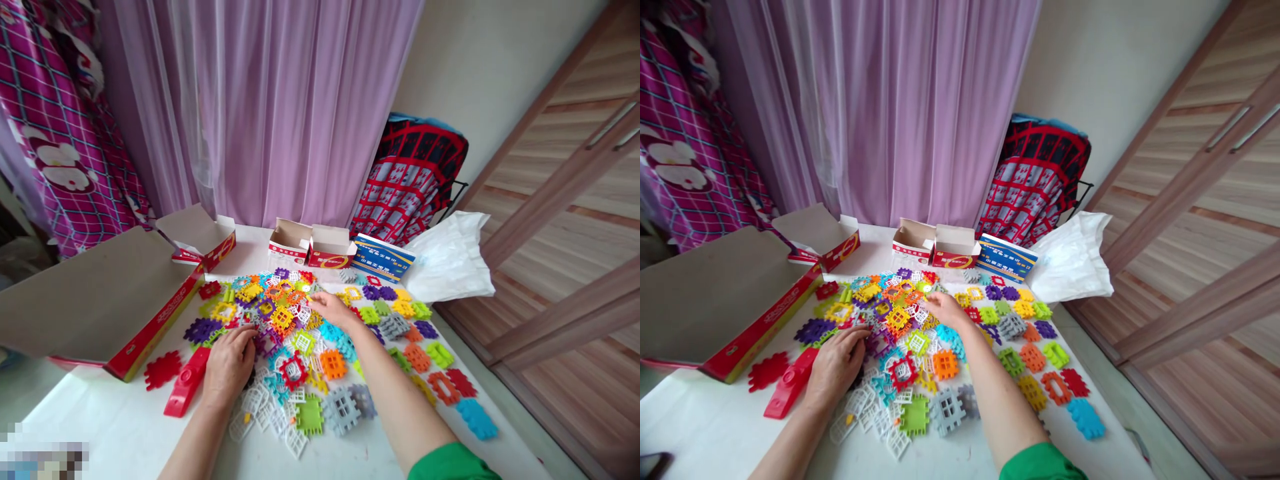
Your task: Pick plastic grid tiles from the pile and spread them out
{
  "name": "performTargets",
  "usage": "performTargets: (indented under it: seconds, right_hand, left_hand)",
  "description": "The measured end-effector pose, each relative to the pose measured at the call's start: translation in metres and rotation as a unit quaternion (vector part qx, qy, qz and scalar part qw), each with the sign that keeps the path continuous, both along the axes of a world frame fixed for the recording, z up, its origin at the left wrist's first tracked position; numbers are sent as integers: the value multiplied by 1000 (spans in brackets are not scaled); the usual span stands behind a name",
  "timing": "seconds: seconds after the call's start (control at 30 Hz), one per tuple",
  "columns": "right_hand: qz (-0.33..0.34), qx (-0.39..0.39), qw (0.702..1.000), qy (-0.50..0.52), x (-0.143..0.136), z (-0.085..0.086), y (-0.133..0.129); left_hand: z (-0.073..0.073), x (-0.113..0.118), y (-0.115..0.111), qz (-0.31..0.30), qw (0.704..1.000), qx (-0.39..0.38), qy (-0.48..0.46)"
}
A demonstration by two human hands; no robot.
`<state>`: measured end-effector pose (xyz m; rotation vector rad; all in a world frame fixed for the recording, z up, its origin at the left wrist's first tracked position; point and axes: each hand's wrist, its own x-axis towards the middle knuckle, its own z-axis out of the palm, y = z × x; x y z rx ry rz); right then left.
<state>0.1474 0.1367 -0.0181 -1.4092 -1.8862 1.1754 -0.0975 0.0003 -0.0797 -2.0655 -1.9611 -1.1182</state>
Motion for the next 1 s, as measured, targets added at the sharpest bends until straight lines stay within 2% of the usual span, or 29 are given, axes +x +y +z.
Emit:
performTargets:
  seconds: [0.1, 0.23, 0.43, 0.6, 0.8, 1.0]
  right_hand:
    - [-36, -77, 992, 90, 8, -1, -9]
    - [-90, -101, 982, 135, 11, 1, -28]
    - [-74, -29, 987, 141, 3, 11, -55]
    - [-135, 33, 974, 180, 11, 18, -79]
    - [-205, 41, 948, 242, 39, 3, -110]
    - [-228, 6, 928, 293, 54, -9, -119]
  left_hand:
    - [0, -1, 0, 0, 1000, 2, 6]
    - [1, -2, 1, -8, 1000, 10, 21]
    - [0, -3, 4, -6, 998, 9, 60]
    - [-1, -8, 8, -10, 997, 6, 81]
    - [6, -12, 13, -34, 995, -5, 90]
    - [26, 1, 8, -56, 994, 28, 90]
